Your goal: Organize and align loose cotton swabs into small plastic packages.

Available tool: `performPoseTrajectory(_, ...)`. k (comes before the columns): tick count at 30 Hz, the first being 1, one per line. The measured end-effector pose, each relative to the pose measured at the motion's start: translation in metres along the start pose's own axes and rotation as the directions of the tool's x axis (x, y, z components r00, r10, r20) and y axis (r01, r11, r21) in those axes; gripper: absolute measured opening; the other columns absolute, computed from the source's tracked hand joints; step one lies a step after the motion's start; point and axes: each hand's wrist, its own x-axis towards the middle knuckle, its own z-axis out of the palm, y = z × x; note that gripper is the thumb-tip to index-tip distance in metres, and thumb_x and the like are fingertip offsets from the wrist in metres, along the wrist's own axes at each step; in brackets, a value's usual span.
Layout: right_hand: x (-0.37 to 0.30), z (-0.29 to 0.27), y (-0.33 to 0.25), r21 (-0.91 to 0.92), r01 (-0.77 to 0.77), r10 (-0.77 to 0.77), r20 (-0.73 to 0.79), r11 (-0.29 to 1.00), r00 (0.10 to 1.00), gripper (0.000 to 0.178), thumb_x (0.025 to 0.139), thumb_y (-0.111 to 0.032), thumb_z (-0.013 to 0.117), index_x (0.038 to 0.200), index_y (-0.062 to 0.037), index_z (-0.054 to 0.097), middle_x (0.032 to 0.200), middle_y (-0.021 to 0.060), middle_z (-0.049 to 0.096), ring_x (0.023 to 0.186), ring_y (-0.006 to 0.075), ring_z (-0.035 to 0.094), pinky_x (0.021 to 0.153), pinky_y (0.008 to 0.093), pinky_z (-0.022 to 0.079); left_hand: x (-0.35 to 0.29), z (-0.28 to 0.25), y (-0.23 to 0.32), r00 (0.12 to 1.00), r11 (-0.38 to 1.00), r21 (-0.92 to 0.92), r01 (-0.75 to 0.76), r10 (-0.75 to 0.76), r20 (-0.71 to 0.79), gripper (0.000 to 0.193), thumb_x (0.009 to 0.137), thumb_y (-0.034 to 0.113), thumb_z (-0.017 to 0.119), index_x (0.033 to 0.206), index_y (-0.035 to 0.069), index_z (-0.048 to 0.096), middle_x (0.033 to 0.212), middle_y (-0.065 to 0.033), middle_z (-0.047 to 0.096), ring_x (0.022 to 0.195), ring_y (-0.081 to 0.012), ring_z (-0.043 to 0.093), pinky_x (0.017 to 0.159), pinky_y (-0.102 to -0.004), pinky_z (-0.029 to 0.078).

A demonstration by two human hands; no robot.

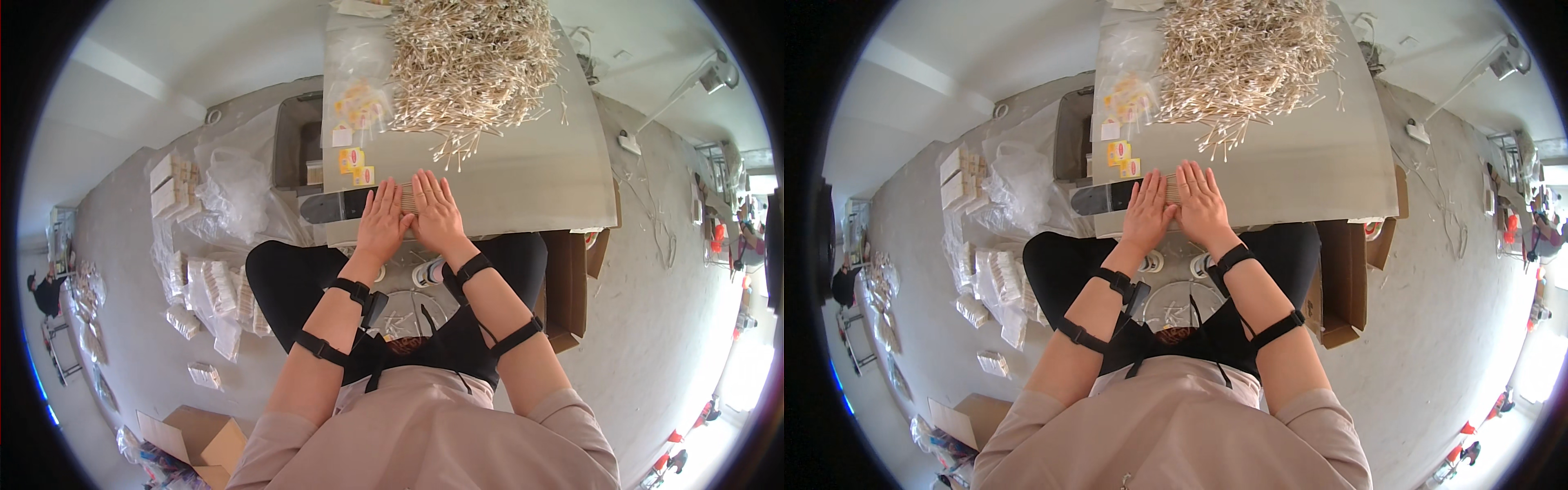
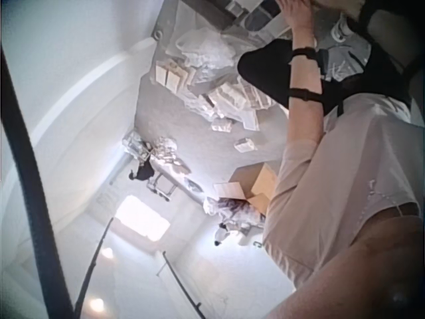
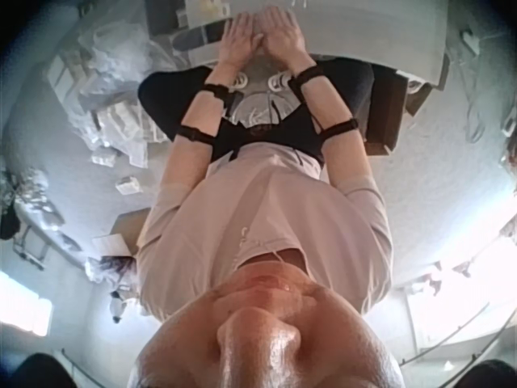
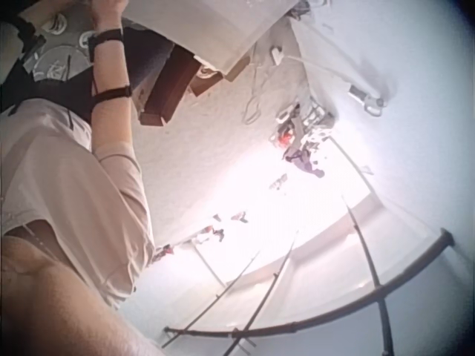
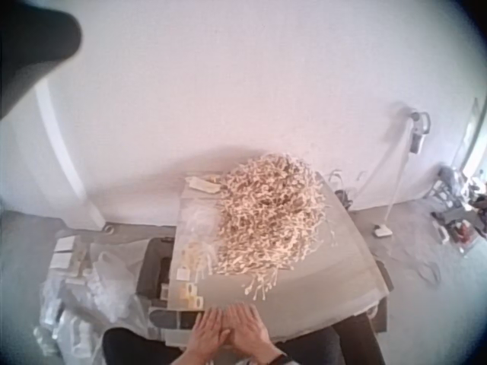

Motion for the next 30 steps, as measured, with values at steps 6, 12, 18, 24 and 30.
performPoseTrajectory(6,-0.006,-0.001,0.004,0.01,0.005,-0.004,-0.053,1.0,0.999,0.061,0.092,-0.025,0.058,0.145,-0.0023,0.041,0.151,0.0126,0.042,0.143,0.0275,0.035,0.12,0.0469,0.023,-0.002,0.0,0.0,0.999,0.999,0.037,-0.032,0.032,-0.017,0.064,0.099,0.037,0.049,0.15,0.002,0.033,0.158,-0.0141,0.03,0.147,-0.029,0.026,0.12,-0.0462,0.02)
performPoseTrajectory(12,-0.007,0.004,0.004,0.029,-0.033,0.035,-0.044,0.999,0.998,0.059,0.094,-0.031,0.057,0.144,-0.0032,0.042,0.152,0.0129,0.041,0.143,0.028,0.034,0.12,0.047,0.021,-0.002,0.001,0.0,0.999,0.999,0.033,-0.038,0.039,-0.027,0.066,0.098,0.038,0.05,0.151,0.002,0.032,0.158,-0.0145,0.029,0.147,-0.0304,0.027,0.12,-0.0468,0.02)
performPoseTrajectory(18,-0.011,0.0,-0.001,-0.028,-0.043,0.042,-0.039,0.999,0.998,0.067,0.091,-0.029,0.057,0.149,-0.0036,0.035,0.154,0.0129,0.038,0.145,0.0272,0.032,0.121,0.0476,0.018,-0.002,0.001,0.002,0.999,0.998,0.048,-0.028,0.029,-0.03,0.065,0.099,0.041,0.047,0.15,0.004,0.034,0.159,-0.0152,0.027,0.147,-0.0331,0.025,0.12,-0.0475,0.02)
performPoseTrajectory(24,-0.006,0.01,-0.009,-0.118,-0.016,0.016,0.001,0.993,1.0,0.065,0.093,-0.03,0.048,0.15,-0.0035,0.035,0.156,0.0126,0.035,0.147,0.026,0.028,0.122,0.0495,0.013,-0.003,0.006,-0.002,0.996,0.998,0.034,-0.057,0.059,-0.071,0.067,0.1,0.044,0.044,0.152,0.006,0.029,0.16,-0.0165,0.025,0.148,-0.0333,0.023,0.12,-0.0479,0.019)
performPoseTrajectory(30,-0.006,0.009,-0.012,-0.117,-0.038,0.039,0.003,0.992,0.999,0.062,0.094,-0.03,0.047,0.15,-0.0039,0.036,0.157,0.0125,0.035,0.147,0.0262,0.028,0.122,0.0491,0.013,-0.005,0.007,-0.005,0.994,0.996,-0.039,-0.077,0.074,-0.078,0.069,0.1,0.044,0.044,0.153,0.004,0.026,0.159,-0.0188,0.024,0.148,-0.034,0.022,0.12,-0.0491,0.018)
